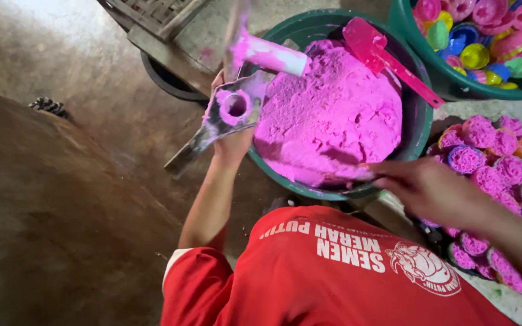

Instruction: The person scoops pink dough from a green basin using a wooden stick and a metal mold. They press the dough into the mold, scrape off the excess, and place the shaped pink decorations into a woven basket. The person repeats this process to fill the basket with pink decorations.

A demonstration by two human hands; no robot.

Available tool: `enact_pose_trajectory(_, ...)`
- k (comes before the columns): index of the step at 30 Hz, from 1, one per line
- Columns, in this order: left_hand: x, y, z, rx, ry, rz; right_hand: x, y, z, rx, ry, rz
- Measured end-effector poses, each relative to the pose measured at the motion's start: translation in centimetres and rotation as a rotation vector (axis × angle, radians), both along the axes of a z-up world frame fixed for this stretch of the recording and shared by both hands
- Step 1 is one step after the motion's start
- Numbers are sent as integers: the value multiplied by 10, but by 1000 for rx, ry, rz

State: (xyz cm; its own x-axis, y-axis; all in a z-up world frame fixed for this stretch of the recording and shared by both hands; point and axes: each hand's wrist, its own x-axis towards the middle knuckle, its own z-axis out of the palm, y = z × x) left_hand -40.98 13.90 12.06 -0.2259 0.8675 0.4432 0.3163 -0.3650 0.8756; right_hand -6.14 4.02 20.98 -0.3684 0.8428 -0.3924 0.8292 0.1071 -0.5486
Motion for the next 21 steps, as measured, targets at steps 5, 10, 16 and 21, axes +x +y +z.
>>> enact_pose_trajectory(5, 16, -5, 53, 270, 583, -55, 39, 44, 31, -62, 196, -47)
enact_pose_trajectory(10, 30, -9, 72, 87, 565, -315, 12, 84, 83, 188, -351, 46)
enact_pose_trajectory(16, 53, 2, 46, 92, 617, -357, -89, 66, 83, 649, -927, 650)
enact_pose_trajectory(21, 31, -3, 34, -52, 691, -339, -67, 38, 90, 670, -722, 679)
